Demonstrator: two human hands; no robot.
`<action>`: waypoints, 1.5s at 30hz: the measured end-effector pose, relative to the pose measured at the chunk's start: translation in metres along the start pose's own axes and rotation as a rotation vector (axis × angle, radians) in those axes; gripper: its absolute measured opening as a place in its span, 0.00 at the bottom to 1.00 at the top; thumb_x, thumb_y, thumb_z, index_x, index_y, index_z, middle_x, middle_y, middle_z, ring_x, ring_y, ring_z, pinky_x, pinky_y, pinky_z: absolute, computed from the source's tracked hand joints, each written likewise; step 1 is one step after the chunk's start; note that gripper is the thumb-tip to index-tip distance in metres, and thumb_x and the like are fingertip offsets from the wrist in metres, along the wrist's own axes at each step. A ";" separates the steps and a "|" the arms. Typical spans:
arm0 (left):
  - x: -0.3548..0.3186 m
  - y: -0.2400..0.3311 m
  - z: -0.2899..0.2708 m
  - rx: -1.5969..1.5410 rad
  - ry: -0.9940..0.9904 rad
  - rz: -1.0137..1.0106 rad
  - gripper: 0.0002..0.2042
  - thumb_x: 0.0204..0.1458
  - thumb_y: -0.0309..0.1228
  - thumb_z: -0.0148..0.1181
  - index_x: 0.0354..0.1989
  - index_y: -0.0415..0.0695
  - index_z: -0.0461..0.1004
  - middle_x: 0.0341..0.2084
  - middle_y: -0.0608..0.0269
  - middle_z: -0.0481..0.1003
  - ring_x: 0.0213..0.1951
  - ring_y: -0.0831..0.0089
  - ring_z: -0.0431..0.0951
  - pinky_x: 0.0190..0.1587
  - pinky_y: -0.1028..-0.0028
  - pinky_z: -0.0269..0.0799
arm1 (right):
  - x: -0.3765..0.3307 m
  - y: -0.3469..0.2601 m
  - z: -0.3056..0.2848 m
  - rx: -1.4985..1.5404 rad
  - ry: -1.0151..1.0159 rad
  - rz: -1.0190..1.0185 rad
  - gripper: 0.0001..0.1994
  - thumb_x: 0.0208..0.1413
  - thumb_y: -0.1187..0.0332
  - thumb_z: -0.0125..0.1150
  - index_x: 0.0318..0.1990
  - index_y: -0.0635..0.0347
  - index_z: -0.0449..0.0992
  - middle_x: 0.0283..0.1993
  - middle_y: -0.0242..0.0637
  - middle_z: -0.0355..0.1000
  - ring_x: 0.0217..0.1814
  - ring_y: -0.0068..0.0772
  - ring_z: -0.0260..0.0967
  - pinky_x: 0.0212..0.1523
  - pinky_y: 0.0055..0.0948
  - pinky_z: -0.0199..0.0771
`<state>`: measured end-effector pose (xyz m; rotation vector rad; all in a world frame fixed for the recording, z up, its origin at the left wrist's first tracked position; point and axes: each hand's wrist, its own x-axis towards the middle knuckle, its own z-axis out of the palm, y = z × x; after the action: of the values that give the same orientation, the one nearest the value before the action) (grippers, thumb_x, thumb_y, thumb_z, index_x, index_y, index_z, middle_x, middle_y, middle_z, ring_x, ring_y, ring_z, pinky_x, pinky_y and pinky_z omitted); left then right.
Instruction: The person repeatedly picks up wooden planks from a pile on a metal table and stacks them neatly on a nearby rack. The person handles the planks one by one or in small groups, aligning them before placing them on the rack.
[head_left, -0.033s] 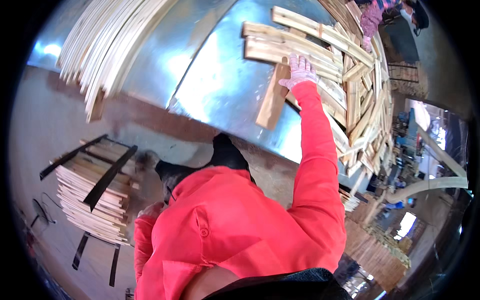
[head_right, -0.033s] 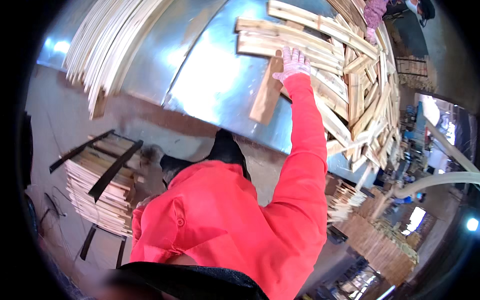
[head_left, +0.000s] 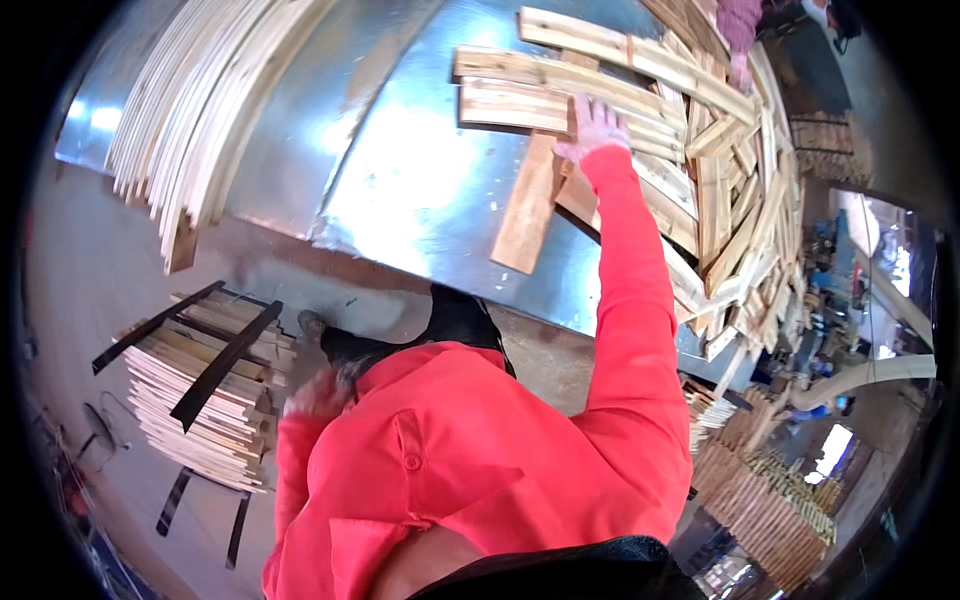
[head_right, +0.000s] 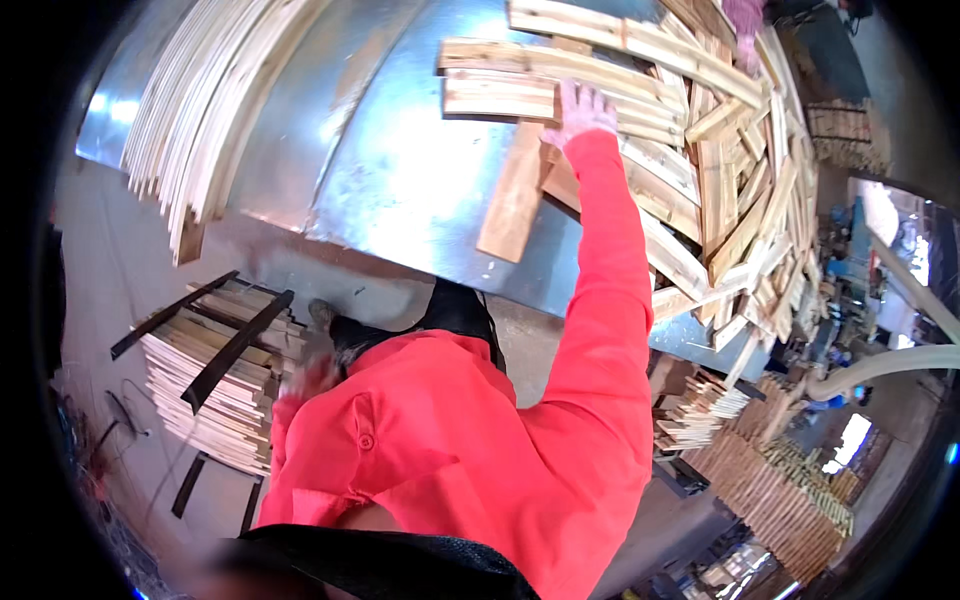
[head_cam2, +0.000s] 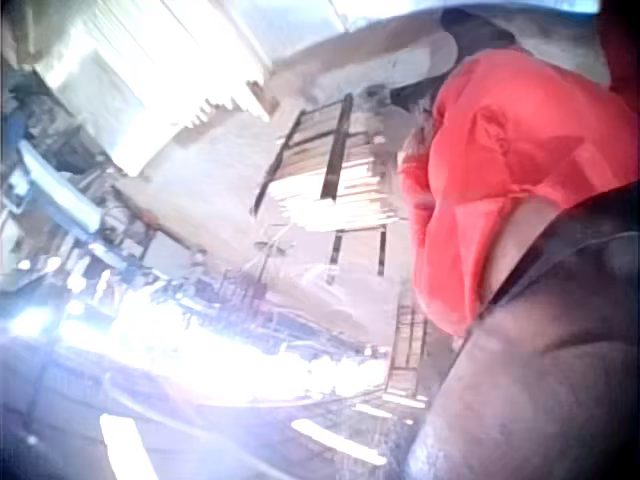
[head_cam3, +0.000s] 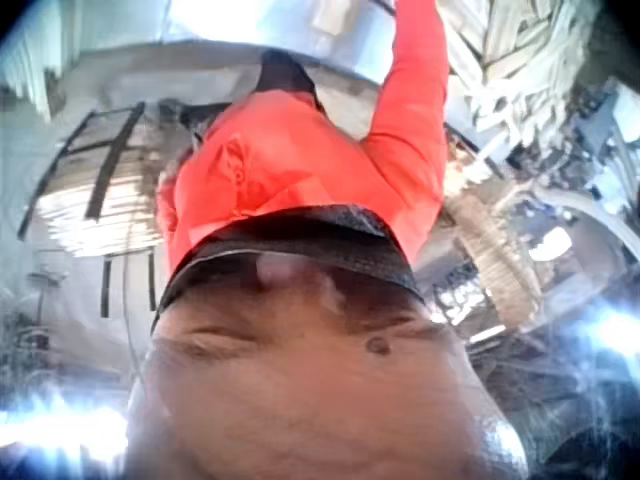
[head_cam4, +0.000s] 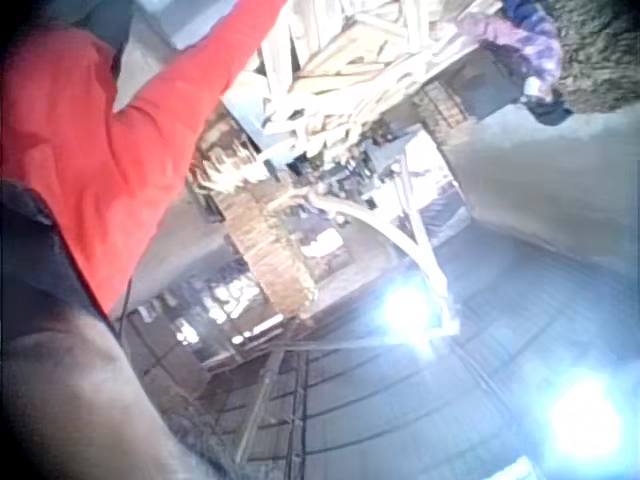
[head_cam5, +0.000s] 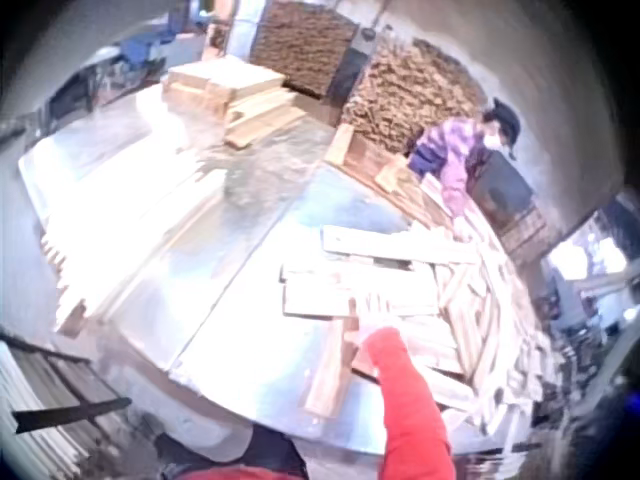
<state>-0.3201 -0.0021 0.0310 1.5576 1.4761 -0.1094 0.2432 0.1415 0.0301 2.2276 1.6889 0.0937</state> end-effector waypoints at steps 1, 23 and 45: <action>0.024 0.057 0.022 0.025 -0.058 0.049 0.22 0.54 0.41 0.57 0.57 0.51 0.67 0.37 0.53 0.77 0.38 0.55 0.78 0.38 0.60 0.73 | 0.017 0.030 0.025 0.046 -0.041 -0.023 0.38 0.52 0.47 0.59 0.67 0.53 0.54 0.67 0.52 0.57 0.67 0.55 0.56 0.66 0.43 0.56; 0.271 0.332 0.160 -1.331 -0.096 0.144 0.21 0.57 0.42 0.57 0.53 0.40 0.68 0.29 0.67 0.68 0.28 0.75 0.70 0.31 0.76 0.71 | 0.127 0.123 0.026 0.045 -0.058 -0.272 0.44 0.48 0.47 0.63 0.70 0.48 0.48 0.69 0.47 0.54 0.72 0.49 0.50 0.67 0.51 0.49; 0.219 0.334 0.112 -1.274 -0.445 0.169 0.14 0.51 0.33 0.64 0.45 0.42 0.75 0.36 0.66 0.78 0.36 0.75 0.79 0.42 0.73 0.76 | 0.063 0.063 0.048 1.705 -0.329 -0.208 0.34 0.56 0.60 0.63 0.67 0.59 0.56 0.60 0.49 0.65 0.56 0.47 0.69 0.54 0.40 0.72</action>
<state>0.0675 0.1443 0.0169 0.5286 0.7274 0.4738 0.3318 0.1757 -0.0056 2.4871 1.9358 -2.3613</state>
